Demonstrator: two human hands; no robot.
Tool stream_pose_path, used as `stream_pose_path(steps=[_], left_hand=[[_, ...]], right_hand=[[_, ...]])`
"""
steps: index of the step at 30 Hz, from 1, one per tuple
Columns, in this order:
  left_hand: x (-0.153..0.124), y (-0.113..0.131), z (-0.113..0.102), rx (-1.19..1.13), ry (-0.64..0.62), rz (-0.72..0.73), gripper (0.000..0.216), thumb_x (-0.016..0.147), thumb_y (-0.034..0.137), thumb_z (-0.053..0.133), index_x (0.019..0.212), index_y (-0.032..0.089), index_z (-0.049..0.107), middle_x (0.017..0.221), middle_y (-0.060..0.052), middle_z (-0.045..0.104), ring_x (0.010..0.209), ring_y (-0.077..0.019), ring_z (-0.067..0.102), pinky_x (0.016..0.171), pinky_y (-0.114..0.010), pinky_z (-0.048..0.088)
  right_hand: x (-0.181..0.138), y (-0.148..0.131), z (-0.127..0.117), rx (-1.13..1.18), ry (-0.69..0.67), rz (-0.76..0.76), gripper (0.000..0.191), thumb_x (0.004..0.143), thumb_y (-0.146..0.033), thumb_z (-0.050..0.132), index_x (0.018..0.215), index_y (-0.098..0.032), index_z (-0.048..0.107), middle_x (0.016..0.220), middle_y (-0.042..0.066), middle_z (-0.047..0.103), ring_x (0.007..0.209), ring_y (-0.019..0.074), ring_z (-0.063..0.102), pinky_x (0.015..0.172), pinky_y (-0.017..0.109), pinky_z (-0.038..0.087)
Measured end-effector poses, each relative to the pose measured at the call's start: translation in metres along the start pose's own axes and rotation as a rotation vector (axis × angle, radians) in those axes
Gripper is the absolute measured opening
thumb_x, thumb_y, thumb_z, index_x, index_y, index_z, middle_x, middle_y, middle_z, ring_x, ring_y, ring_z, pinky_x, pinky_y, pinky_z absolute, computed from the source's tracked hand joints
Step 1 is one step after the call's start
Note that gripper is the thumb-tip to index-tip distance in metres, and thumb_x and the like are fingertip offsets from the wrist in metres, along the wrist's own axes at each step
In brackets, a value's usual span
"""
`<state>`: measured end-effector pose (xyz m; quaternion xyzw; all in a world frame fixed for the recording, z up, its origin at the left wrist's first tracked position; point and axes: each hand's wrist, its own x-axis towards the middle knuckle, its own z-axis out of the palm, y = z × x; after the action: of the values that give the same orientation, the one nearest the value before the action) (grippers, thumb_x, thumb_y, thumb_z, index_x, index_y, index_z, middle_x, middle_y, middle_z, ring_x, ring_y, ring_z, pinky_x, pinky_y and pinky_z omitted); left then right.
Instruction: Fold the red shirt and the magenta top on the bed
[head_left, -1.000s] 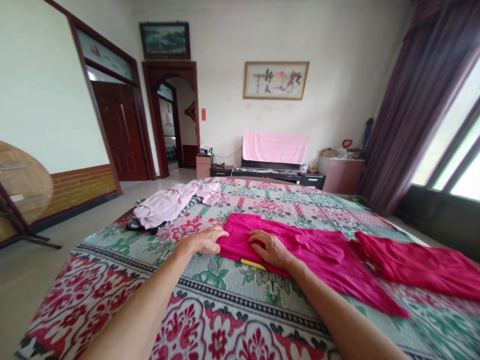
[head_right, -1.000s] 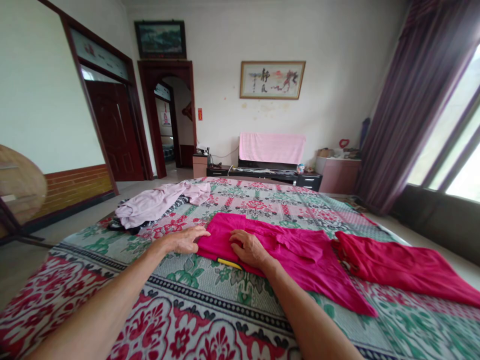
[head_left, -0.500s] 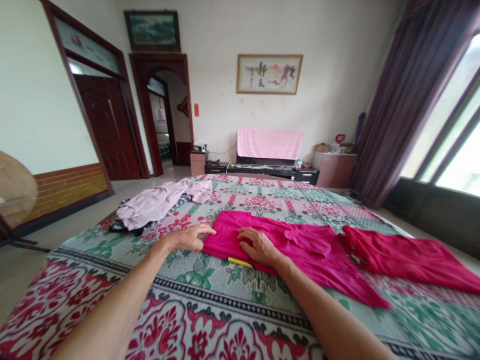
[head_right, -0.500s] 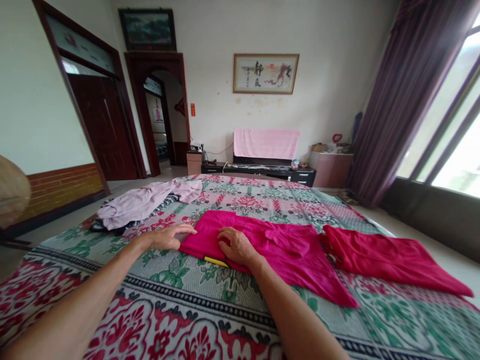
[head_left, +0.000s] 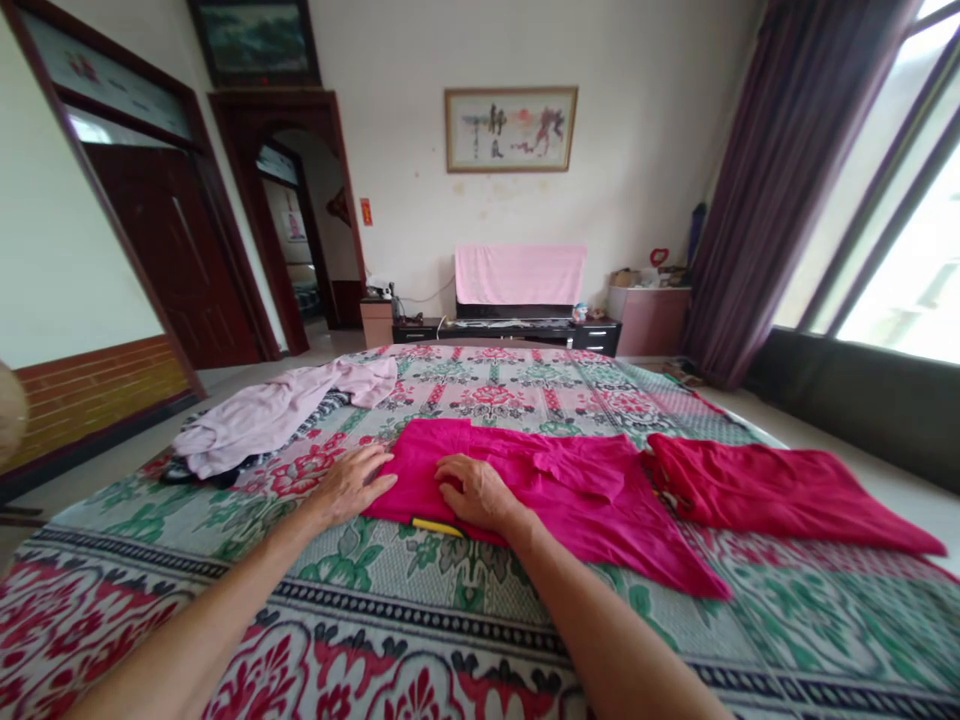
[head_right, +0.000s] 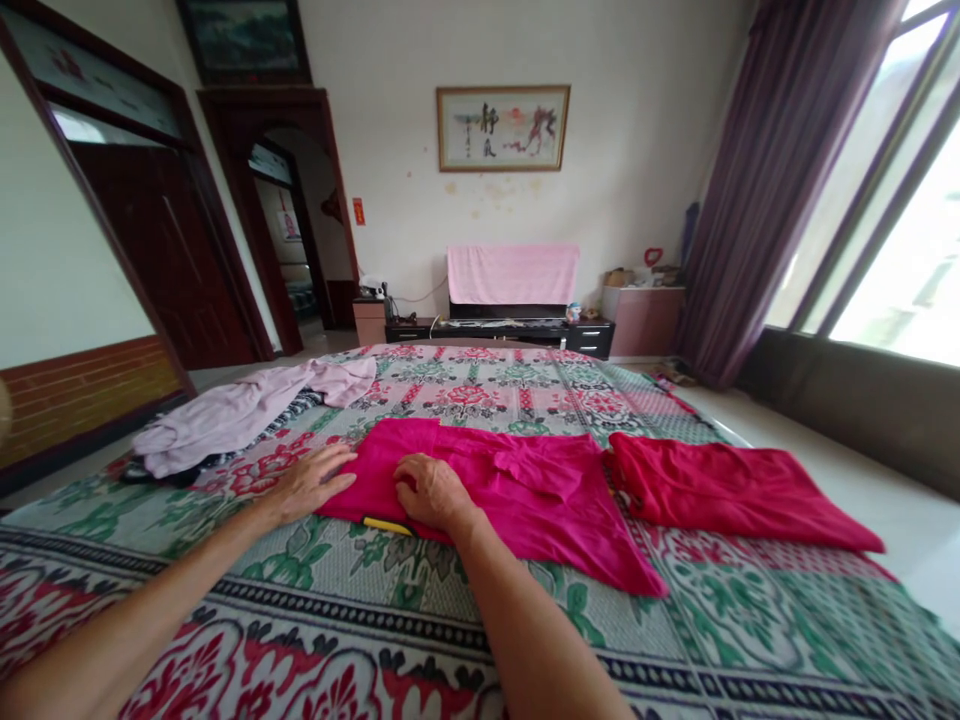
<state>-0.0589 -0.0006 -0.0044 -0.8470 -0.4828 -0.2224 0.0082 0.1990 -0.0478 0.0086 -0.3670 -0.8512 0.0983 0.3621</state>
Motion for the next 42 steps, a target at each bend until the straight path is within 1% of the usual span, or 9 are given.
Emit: stream_pose_path(steps=[3,6,14,21,26,32,37,39,42], left_hand=[[-0.001,-0.005,0.001,0.045,0.048,0.075,0.05,0.085,0.054,0.04,0.114,0.02,0.063,0.127,-0.01,0.057,0.119,-0.0244,0.051,0.104,-0.039,0.038],[-0.002,-0.007,0.002,0.079,0.061,0.107,0.05,0.087,0.053,0.04,0.115,0.019,0.063,0.127,-0.011,0.057,0.118,-0.0242,0.052,0.103,-0.04,0.039],[-0.002,-0.012,0.008,0.09,0.079,0.116,0.047,0.087,0.051,0.042,0.116,0.021,0.063,0.127,-0.01,0.057,0.118,-0.0239,0.052,0.103,-0.038,0.04],[-0.002,-0.009,0.009,0.083,0.084,0.105,0.047,0.086,0.049,0.044,0.117,0.019,0.061,0.128,-0.012,0.056,0.118,-0.0241,0.051,0.104,-0.039,0.038],[-0.002,-0.004,0.007,0.044,0.105,0.077,0.044,0.084,0.048,0.048,0.114,0.019,0.063,0.126,-0.011,0.058,0.117,-0.025,0.053,0.103,-0.041,0.04],[-0.002,-0.005,0.008,0.021,0.089,0.066,0.047,0.084,0.049,0.047,0.115,0.017,0.063,0.126,-0.013,0.057,0.117,-0.0256,0.052,0.103,-0.04,0.039],[-0.002,-0.008,0.01,0.003,0.059,0.041,0.05,0.083,0.052,0.046,0.116,0.018,0.062,0.128,-0.012,0.056,0.119,-0.0245,0.051,0.104,-0.039,0.036],[0.0,-0.007,0.009,-0.009,0.044,0.014,0.053,0.082,0.052,0.046,0.118,0.017,0.061,0.129,-0.012,0.056,0.12,-0.024,0.049,0.105,-0.038,0.035],[0.006,-0.006,0.004,-0.046,-0.003,-0.084,0.057,0.077,0.052,0.051,0.12,0.015,0.058,0.129,-0.011,0.056,0.12,-0.0239,0.049,0.105,-0.036,0.035]], right_hand=[[-0.001,-0.002,0.0,-0.012,-0.015,0.001,0.02,0.074,-0.009,0.051,0.087,-0.017,0.064,0.101,0.006,0.068,0.093,0.016,0.062,0.086,0.026,0.046],[-0.001,-0.003,-0.001,-0.013,-0.02,-0.014,0.02,0.075,-0.009,0.051,0.088,-0.016,0.064,0.101,0.007,0.068,0.094,0.0159,0.061,0.086,0.026,0.046],[-0.007,-0.011,-0.008,-0.084,-0.067,-0.017,0.02,0.081,-0.011,0.047,0.091,-0.017,0.063,0.1,0.006,0.067,0.095,0.0155,0.06,0.088,0.027,0.044],[-0.017,-0.012,-0.009,-0.086,-0.023,-0.001,0.021,0.082,-0.012,0.047,0.096,-0.016,0.062,0.105,0.008,0.066,0.101,0.017,0.059,0.091,0.029,0.044],[-0.016,-0.011,-0.006,-0.084,-0.022,-0.009,0.024,0.083,-0.013,0.046,0.099,-0.016,0.062,0.107,0.008,0.066,0.102,0.0171,0.059,0.091,0.029,0.044],[-0.017,-0.015,-0.008,-0.09,-0.024,0.006,0.024,0.083,-0.012,0.045,0.099,-0.017,0.062,0.108,0.008,0.066,0.103,0.0168,0.059,0.092,0.029,0.044],[-0.018,-0.017,-0.01,-0.09,-0.036,0.015,0.023,0.083,-0.013,0.045,0.098,-0.017,0.062,0.11,0.007,0.066,0.105,0.0165,0.058,0.095,0.028,0.042],[-0.018,-0.017,-0.01,-0.093,-0.037,0.018,0.024,0.083,-0.012,0.045,0.098,-0.017,0.062,0.11,0.007,0.066,0.105,0.0164,0.058,0.095,0.028,0.042],[-0.018,-0.016,-0.009,-0.098,-0.029,0.019,0.024,0.083,-0.013,0.045,0.099,-0.017,0.062,0.11,0.007,0.066,0.105,0.0166,0.058,0.095,0.028,0.042]])
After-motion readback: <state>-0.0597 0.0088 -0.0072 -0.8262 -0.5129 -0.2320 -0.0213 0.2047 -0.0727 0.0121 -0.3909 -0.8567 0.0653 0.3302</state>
